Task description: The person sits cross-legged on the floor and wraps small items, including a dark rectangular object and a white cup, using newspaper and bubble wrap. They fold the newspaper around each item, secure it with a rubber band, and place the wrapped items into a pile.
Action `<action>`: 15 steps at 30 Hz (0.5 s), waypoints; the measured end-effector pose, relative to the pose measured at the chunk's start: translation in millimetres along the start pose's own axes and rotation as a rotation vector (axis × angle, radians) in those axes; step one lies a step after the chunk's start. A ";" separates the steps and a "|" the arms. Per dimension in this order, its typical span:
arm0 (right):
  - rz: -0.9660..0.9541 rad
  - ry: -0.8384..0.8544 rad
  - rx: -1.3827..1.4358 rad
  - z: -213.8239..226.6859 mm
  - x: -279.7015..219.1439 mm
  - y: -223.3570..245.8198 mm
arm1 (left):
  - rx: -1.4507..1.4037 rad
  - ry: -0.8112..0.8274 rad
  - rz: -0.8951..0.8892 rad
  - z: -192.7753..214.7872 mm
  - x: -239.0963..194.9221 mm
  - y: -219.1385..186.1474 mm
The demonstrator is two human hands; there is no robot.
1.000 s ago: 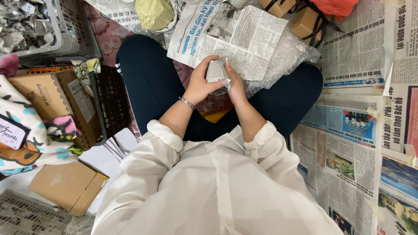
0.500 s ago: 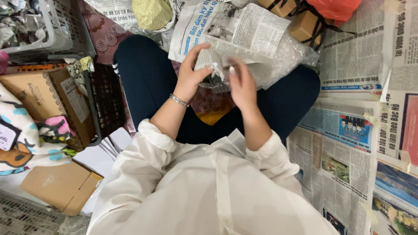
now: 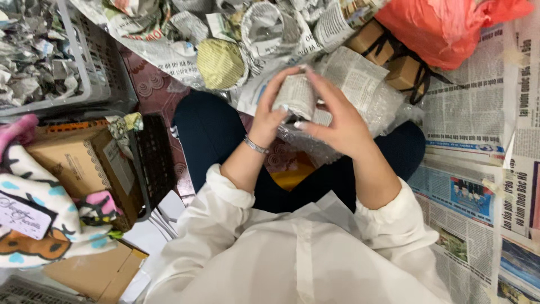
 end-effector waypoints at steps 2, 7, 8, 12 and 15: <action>0.020 -0.014 -0.164 -4.6 11.3 -1.7 | 0.070 -0.029 0.003 0.7 -0.1 5.0; -0.044 -0.024 -0.165 -9.1 42.4 6.8 | 0.138 -0.066 -0.024 8.9 -0.3 12.8; -0.033 -0.002 -0.210 -7.6 49.3 9.7 | 0.142 -0.070 -0.031 11.2 0.6 15.3; -0.105 0.120 -0.285 10.0 80.1 9.6 | 0.147 -0.038 -0.028 18.0 1.6 28.7; -0.133 -0.012 -0.002 39.9 105.2 4.3 | -0.031 -0.016 0.061 10.0 8.1 47.1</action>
Point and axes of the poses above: each hand's wrist, its own x-axis towards the middle knuckle, its own z-axis out of the back of the hand, y = z × x, the point moved 3 cm from there along x, towards the middle knuckle, and after that the axes turned 15 degrees about x, right-handed, at the moved point
